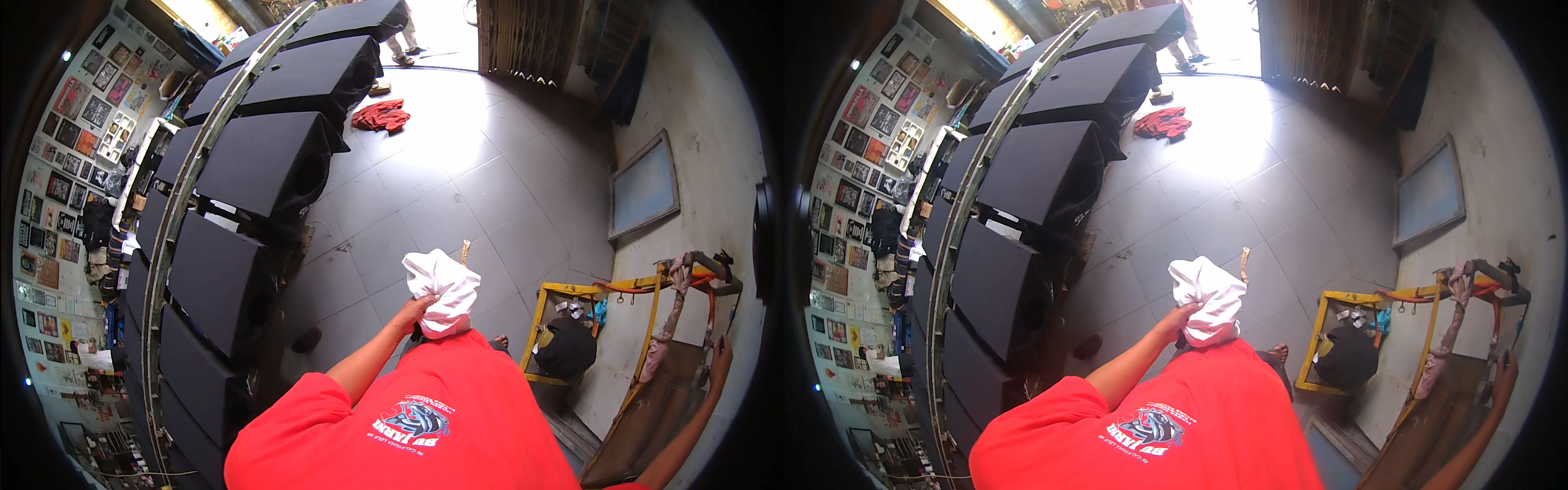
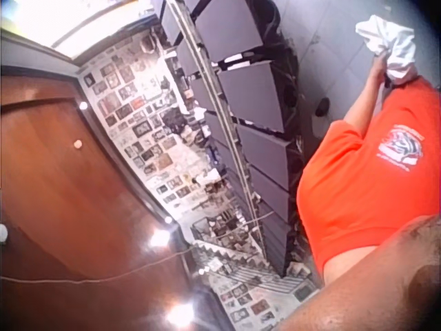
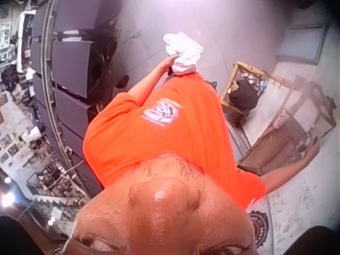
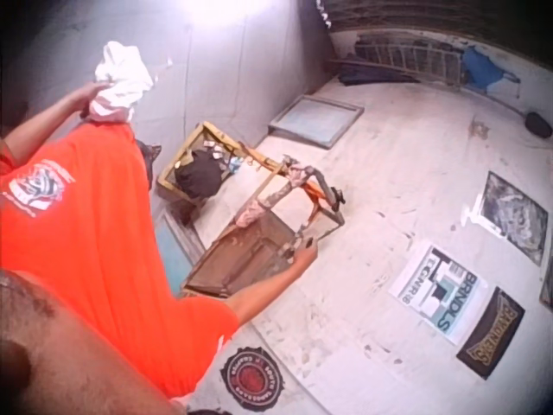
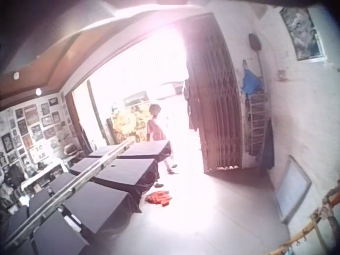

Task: The person mixes white paint in a container using a spatula, then scrapes the sides and transfers some paint to another container. They continue mixing and scraping the paint, then place the container on a table and handle a cloth and a gas cylinder valve.

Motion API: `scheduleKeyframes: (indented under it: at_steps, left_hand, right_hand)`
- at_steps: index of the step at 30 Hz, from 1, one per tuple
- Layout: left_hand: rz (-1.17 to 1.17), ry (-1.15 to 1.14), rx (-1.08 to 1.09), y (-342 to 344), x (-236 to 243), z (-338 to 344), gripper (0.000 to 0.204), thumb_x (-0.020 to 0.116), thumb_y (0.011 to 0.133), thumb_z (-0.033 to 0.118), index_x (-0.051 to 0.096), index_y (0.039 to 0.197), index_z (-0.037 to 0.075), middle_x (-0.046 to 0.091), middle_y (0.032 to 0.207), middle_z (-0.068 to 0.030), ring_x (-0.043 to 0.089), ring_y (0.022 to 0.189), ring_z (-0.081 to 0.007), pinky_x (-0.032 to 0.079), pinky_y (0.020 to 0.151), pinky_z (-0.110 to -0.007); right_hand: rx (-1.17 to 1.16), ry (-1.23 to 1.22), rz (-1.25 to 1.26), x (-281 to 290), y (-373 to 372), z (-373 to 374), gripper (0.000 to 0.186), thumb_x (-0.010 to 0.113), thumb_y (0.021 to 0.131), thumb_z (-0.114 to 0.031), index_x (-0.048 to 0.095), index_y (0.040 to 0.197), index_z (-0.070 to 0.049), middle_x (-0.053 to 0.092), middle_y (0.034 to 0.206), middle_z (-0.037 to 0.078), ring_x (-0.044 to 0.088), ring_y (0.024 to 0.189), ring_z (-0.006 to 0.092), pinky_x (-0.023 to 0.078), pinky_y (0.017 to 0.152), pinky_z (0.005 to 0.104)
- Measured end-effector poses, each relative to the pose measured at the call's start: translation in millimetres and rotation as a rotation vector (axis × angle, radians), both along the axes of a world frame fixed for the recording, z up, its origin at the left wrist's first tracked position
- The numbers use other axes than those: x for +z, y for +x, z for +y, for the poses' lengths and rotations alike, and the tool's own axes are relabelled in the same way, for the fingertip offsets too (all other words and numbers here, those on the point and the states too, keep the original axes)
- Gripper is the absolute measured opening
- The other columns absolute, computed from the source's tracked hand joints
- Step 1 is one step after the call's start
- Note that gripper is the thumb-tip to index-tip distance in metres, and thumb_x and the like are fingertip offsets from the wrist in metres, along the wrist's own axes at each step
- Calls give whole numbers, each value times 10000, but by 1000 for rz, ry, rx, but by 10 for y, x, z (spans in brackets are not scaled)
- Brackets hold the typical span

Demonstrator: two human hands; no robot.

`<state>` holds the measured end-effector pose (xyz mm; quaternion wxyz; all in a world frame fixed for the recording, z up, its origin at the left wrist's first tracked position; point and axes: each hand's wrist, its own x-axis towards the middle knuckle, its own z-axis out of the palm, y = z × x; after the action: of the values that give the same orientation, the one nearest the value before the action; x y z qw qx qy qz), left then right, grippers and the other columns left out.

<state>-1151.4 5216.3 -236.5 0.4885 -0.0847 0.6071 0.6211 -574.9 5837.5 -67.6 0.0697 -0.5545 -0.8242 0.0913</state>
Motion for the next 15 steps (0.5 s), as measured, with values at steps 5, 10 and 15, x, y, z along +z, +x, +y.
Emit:
scheduleKeyframes:
  at_steps: [5,10,15]
  left_hand:
    - [-48,54,-16,-237,-212,-92,559,614,843,319,431,1262,-2,598,1109,-135,623,967,-242,509,844,-370]
    - [-61,62,-40,-372,-212,-139,549,588,858,319,420,1266,-7,590,1114,-147,634,941,-257,513,837,-370]
    - [-31,50,-10,-457,-261,-14,547,565,866,327,408,1273,-4,562,1156,-164,618,982,-274,513,842,-398]
  right_hand:
    - [17,80,-47,-110,205,131,376,517,912,-128,488,1243,48,535,1225,224,540,1098,331,411,941,374]
    - [-28,125,-31,-20,-42,-4,378,526,918,-219,537,1161,70,582,1136,228,560,1052,349,427,910,373]
    - [-141,143,-135,-76,43,-63,425,530,915,-319,575,1083,70,601,1061,253,569,992,390,444,848,408]
